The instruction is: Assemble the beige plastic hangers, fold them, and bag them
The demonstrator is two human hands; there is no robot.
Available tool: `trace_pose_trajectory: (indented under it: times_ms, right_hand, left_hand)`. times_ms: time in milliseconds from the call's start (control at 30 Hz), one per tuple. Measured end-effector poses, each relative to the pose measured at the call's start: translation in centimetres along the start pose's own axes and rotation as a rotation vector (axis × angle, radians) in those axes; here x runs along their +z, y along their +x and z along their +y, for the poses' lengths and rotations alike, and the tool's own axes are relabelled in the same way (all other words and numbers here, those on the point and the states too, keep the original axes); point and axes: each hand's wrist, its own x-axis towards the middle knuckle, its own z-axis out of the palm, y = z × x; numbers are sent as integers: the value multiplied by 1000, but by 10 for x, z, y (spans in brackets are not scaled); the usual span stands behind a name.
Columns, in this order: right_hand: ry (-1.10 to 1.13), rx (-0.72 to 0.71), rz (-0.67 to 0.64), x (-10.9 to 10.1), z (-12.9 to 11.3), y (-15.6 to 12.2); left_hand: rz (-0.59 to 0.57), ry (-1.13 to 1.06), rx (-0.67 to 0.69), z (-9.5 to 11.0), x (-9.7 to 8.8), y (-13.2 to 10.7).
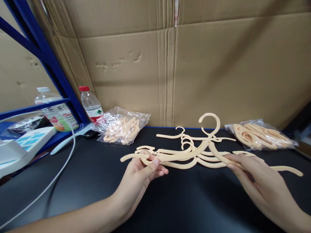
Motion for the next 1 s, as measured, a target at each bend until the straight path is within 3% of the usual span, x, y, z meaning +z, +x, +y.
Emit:
trace_pose_trajectory:
  times_ms: [100, 200, 233, 333, 433, 533, 700, 833, 1000]
  right_hand:
    - [17, 28, -20, 3, 4, -2]
    - [56, 34, -70, 4, 6, -1]
    - [75, 29, -97, 5, 6, -1]
    - [126, 20, -184, 7, 4, 2]
    - [139, 31, -260, 9, 3, 3]
    - [119, 35, -326, 10, 3, 5]
    - [97, 30, -374, 11, 6, 4]
    - [91, 14, -380, 13, 10, 2]
    - [67, 5, -359, 15, 14, 0]
  left_hand:
    - [-82, 51, -101, -8, -1, -3]
    - [-284, 297, -129, -15, 0, -11]
    - [-358, 433, -80, -16, 1, -14]
    - [-579, 860, 264, -11, 3, -22]
    - [-735, 1139, 518, -5, 3, -24]
    - [-712, 1362, 567, -5, 1, -23]
    - [-642, 1584, 495, -10, -3, -19]
    - [-656, 1656, 456, -9, -4, -18]
    - [-646, 1645, 514, -9, -5, -18]
